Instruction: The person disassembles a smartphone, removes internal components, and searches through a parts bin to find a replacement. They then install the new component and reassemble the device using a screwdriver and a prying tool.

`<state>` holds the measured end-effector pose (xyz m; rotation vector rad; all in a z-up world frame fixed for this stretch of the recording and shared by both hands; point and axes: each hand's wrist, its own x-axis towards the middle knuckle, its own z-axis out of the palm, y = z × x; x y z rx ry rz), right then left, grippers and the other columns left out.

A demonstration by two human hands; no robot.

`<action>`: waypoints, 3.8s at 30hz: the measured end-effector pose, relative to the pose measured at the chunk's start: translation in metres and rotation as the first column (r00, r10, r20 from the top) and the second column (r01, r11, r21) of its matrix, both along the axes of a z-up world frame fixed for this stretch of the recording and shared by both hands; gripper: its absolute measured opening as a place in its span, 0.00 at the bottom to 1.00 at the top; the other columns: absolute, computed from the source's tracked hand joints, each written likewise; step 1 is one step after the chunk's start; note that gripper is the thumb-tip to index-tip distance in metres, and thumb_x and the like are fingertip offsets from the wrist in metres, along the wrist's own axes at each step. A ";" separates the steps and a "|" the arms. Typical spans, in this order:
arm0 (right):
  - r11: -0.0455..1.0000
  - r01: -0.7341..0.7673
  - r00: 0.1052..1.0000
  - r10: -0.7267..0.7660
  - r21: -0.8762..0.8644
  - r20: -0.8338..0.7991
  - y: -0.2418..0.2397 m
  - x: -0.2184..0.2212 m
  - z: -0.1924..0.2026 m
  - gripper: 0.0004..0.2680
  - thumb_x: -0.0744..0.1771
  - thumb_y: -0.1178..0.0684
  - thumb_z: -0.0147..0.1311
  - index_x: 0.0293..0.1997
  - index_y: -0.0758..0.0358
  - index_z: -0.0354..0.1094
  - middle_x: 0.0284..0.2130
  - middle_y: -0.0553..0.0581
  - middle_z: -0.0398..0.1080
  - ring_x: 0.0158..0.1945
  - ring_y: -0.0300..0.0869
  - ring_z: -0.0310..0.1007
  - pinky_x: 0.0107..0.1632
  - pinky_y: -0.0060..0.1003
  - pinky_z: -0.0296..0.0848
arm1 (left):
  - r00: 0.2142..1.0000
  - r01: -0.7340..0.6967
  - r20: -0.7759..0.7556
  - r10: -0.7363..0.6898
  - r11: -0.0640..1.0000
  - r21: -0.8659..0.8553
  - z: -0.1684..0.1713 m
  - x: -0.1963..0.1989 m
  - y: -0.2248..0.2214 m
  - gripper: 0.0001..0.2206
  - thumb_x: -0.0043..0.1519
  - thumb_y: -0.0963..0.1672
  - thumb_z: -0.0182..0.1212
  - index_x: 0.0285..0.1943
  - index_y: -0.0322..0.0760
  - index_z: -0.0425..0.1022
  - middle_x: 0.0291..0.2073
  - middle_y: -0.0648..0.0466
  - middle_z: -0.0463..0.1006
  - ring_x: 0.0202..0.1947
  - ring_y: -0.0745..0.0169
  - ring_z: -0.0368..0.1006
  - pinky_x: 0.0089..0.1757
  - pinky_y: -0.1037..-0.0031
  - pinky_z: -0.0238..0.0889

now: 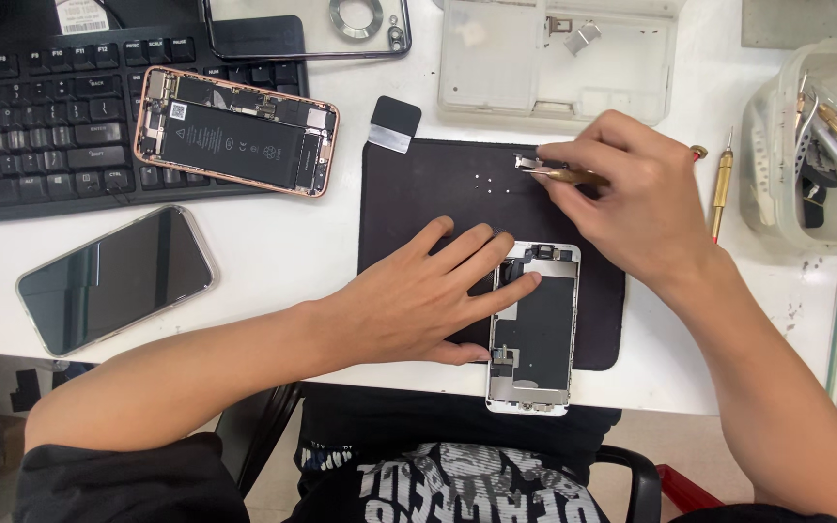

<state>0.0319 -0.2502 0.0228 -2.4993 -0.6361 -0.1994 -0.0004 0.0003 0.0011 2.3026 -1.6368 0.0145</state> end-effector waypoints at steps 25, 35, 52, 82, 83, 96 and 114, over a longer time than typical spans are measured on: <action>0.998 -0.066 0.989 0.066 0.004 -0.130 -0.005 -0.052 -0.004 0.10 0.61 0.59 0.69 0.42 0.67 0.76 0.31 0.52 0.70 0.29 0.37 0.76 0.30 0.29 0.75 | 1.000 -0.019 0.022 0.019 1.000 -0.003 0.000 0.004 0.000 0.45 0.55 0.64 0.59 0.66 0.23 0.67 0.57 0.39 0.70 0.58 0.45 0.65 0.52 0.53 0.62; 0.986 -0.119 0.993 0.117 -0.118 -0.025 -0.008 -0.053 -0.008 0.10 0.61 0.57 0.70 0.39 0.67 0.75 0.31 0.52 0.69 0.24 0.37 0.72 0.22 0.30 0.69 | 1.000 0.021 -0.001 -0.021 1.000 0.008 0.004 0.011 -0.003 0.46 0.53 0.66 0.57 0.64 0.22 0.68 0.57 0.38 0.69 0.57 0.44 0.65 0.52 0.52 0.61; 0.935 0.124 0.933 0.005 0.333 -0.361 -0.045 -0.090 0.010 0.07 0.62 0.60 0.65 0.40 0.66 0.75 0.30 0.50 0.68 0.25 0.31 0.62 0.26 0.26 0.59 | 1.000 0.007 -0.029 -0.008 0.999 -0.037 0.002 0.011 -0.003 0.47 0.54 0.66 0.57 0.68 0.24 0.65 0.58 0.37 0.68 0.57 0.42 0.65 0.53 0.51 0.60; -0.192 0.850 0.454 0.740 0.491 -0.497 0.020 -0.211 -0.023 0.11 0.70 0.46 0.57 0.43 0.65 0.63 0.25 0.45 0.58 0.16 0.28 0.41 0.19 0.27 0.45 | 0.872 -0.426 -0.488 0.032 0.541 -0.725 0.035 -0.100 -0.027 0.16 0.59 0.40 0.78 0.54 0.29 0.80 0.41 0.51 0.76 0.38 0.59 0.77 0.36 0.73 0.72; -0.197 0.851 0.453 0.743 0.486 -0.493 0.020 -0.212 -0.023 0.11 0.70 0.47 0.57 0.43 0.65 0.63 0.25 0.46 0.58 0.16 0.28 0.41 0.19 0.27 0.45 | 0.874 -0.425 -0.485 0.034 0.540 -0.726 0.035 -0.101 -0.027 0.16 0.59 0.40 0.78 0.53 0.29 0.80 0.41 0.51 0.76 0.37 0.59 0.77 0.36 0.73 0.72; -0.022 0.796 0.518 0.543 0.605 -0.661 0.015 -0.206 -0.015 0.15 0.68 0.50 0.53 0.53 0.74 0.67 0.27 0.53 0.65 0.17 0.30 0.47 0.20 0.27 0.48 | 0.878 -0.433 -0.473 0.076 0.548 -0.716 0.036 -0.098 -0.022 0.15 0.57 0.40 0.78 0.50 0.30 0.80 0.37 0.51 0.77 0.36 0.59 0.77 0.37 0.72 0.73; 0.760 0.286 0.948 -0.133 0.584 -0.290 0.036 -0.166 0.031 0.05 0.65 0.65 0.63 0.44 0.68 0.76 0.38 0.58 0.78 0.27 0.27 0.71 0.30 0.22 0.64 | 0.550 -0.725 -0.830 -0.089 0.442 -0.528 0.015 -0.109 -0.020 0.11 0.62 0.37 0.71 0.53 0.28 0.80 0.41 0.45 0.84 0.39 0.65 0.82 0.38 0.80 0.78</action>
